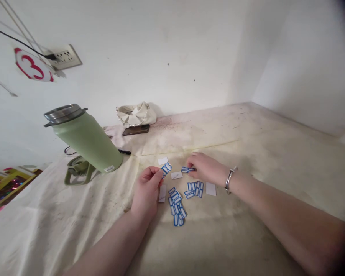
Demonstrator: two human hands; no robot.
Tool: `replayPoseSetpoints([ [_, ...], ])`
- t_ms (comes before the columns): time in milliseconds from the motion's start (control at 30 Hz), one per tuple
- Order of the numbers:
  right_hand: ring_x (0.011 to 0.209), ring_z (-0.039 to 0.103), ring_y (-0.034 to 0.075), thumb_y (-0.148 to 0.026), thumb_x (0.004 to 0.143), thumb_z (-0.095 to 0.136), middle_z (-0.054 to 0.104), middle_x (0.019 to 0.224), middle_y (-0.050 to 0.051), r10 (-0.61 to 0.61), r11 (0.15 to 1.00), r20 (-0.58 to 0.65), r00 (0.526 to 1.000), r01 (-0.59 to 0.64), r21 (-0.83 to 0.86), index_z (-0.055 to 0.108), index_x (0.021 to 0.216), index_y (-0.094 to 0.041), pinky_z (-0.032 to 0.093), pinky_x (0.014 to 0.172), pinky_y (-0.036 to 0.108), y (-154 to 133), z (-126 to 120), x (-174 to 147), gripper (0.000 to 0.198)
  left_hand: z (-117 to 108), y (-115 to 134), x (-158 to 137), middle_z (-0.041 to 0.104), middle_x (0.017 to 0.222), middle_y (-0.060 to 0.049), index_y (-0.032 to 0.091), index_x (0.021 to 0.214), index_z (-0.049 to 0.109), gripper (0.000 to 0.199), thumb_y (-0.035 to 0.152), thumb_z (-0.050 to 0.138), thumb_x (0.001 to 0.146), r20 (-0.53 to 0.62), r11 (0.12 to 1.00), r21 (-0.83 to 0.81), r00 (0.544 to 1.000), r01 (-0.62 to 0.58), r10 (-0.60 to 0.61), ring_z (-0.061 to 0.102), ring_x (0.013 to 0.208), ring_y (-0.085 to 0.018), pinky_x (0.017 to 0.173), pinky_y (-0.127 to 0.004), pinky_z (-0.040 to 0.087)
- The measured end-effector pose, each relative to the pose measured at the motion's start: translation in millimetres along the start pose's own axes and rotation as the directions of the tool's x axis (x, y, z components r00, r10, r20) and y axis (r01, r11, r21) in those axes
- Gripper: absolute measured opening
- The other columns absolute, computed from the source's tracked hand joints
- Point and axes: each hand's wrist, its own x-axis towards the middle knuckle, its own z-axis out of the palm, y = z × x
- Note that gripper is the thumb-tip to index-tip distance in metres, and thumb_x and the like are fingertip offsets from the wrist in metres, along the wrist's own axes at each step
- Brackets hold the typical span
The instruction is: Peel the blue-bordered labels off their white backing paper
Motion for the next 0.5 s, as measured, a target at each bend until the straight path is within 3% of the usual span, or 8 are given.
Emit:
replayPoseSetpoints([
  [133,0.075,0.057,0.017,-0.018,0.072,0.063,0.062,0.082,0.006,0.007,1.000,0.000,1.000,-0.007,0.000,0.063,0.072,-0.017,0.038,0.064,0.024,-1.2,0.0,0.2,0.001,-1.0,-1.4,1.2,0.049,0.056,0.004,0.017,0.070,0.057,0.015,0.029,0.066,0.072,0.007,1.000,0.012,1.000,-0.003,0.003,0.041,0.047,-0.005,0.042,-0.013,0.031],
  [333,0.063,0.054,0.013,-0.015,0.078,0.054,0.061,0.071,0.003,0.001,1.000,0.001,1.000,-0.001,0.003,0.061,0.061,-0.017,0.032,0.056,0.024,1.8,-2.5,1.9,0.019,-1.3,-1.7,1.0,0.049,0.055,0.004,0.017,0.072,0.057,0.019,0.033,0.067,0.071,0.006,0.999,0.040,1.000,0.012,-0.013,0.039,0.044,-0.005,0.038,-0.014,0.027],
  [500,0.067,0.055,0.013,-0.011,0.078,0.052,0.062,0.075,0.003,-0.010,1.000,-0.004,1.000,0.011,0.025,0.062,0.064,-0.017,0.033,0.058,0.023,3.9,-1.3,2.5,0.018,-0.4,-1.3,-0.3,0.048,0.053,0.005,0.018,0.072,0.056,0.022,0.036,0.068,0.069,0.011,0.999,0.049,1.000,0.023,-0.024,0.038,0.041,-0.005,0.036,-0.014,0.026],
])
